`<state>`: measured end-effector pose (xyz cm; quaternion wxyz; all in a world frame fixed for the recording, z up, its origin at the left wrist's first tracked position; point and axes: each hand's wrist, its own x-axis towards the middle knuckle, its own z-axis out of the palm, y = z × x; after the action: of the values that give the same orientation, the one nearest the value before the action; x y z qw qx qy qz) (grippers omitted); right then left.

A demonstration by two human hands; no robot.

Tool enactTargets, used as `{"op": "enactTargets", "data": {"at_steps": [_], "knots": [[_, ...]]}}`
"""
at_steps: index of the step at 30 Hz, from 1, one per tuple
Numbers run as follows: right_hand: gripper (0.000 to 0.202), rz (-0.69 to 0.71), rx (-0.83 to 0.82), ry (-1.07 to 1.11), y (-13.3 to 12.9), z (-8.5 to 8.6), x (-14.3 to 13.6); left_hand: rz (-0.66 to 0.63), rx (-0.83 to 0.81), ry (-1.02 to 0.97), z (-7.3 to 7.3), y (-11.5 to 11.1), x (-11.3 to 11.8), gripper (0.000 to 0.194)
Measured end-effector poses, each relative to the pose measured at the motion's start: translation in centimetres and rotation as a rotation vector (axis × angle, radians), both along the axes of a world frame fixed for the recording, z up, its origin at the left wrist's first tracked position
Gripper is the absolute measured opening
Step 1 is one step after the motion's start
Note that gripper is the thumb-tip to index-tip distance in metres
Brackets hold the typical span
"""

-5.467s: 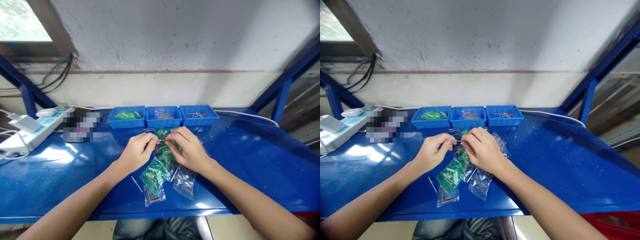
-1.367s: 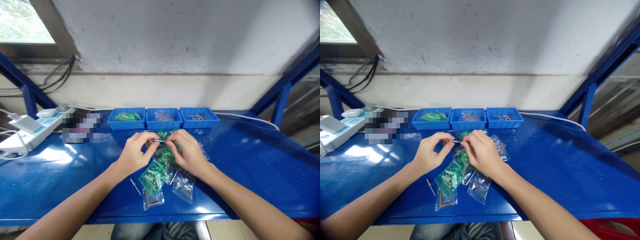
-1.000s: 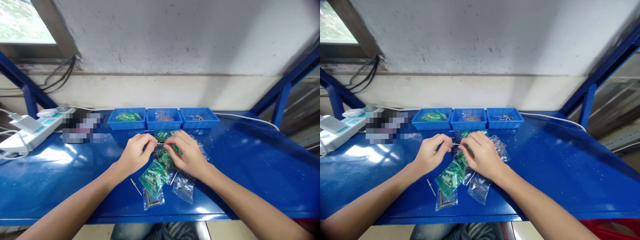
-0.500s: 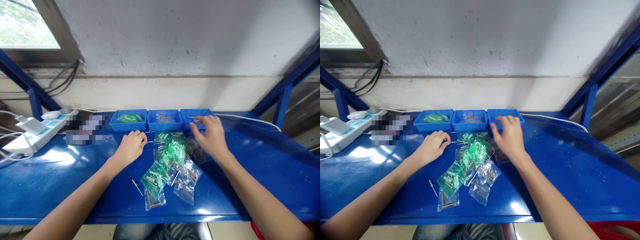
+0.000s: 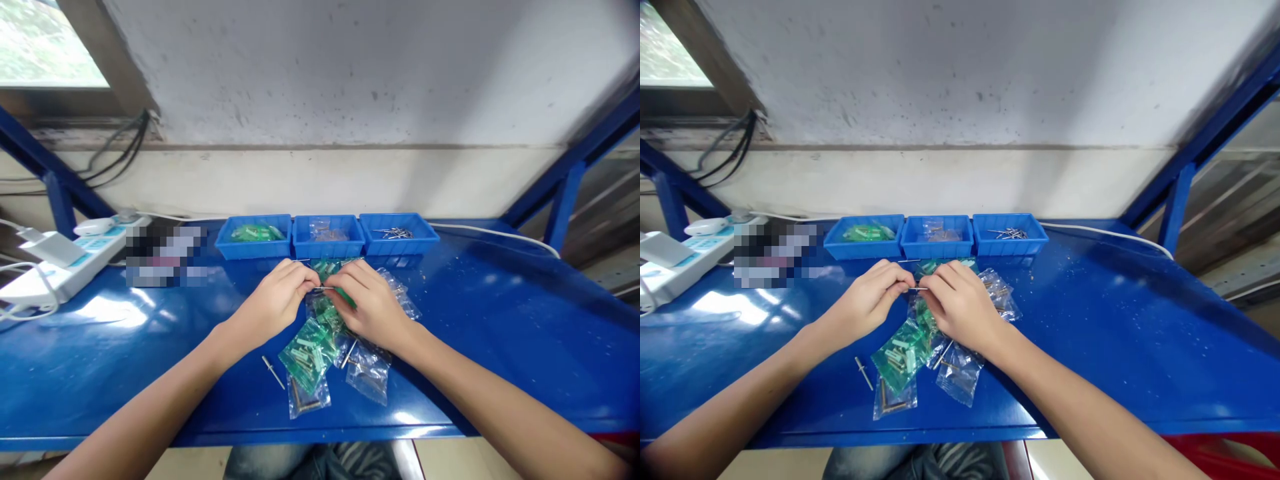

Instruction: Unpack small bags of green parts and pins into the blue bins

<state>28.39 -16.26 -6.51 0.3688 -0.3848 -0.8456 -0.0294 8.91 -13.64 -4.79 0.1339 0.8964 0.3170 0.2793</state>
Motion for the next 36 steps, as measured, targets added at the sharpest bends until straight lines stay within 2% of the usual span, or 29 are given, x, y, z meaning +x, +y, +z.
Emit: {"op": "enactTargets", "data": {"at_steps": [7, 12, 16, 22, 28, 36], "knots": [[0.013, -0.020, -0.015, 0.051, -0.16, 0.20, 0.10, 0.090, -0.033, -0.115, -0.43, -0.29, 0.16, 0.004], [0.015, -0.002, -0.028, 0.063, -0.21, 0.21, 0.18, 0.140, -0.062, -0.128, -0.63, -0.04, 0.23, 0.006], [0.018, 0.019, -0.021, 0.075, -0.25, 0.15, 0.13, 0.173, -0.093, -0.084, -0.85, 0.23, 0.24, 0.016], [0.010, 0.022, -0.011, 0.080, -0.29, 0.30, 0.15, 0.145, -0.089, -0.094, -0.86, 0.14, 0.28, 0.021], [0.012, -0.018, -0.040, 0.141, -0.37, 0.40, 0.30, 0.135, -0.038, -0.191, -0.72, -0.27, 0.40, 0.005], [0.013, 0.013, -0.025, 0.145, -0.45, 0.47, 0.30, 0.104, -0.044, -0.148, -0.73, -0.09, 0.11, 0.021]]}}
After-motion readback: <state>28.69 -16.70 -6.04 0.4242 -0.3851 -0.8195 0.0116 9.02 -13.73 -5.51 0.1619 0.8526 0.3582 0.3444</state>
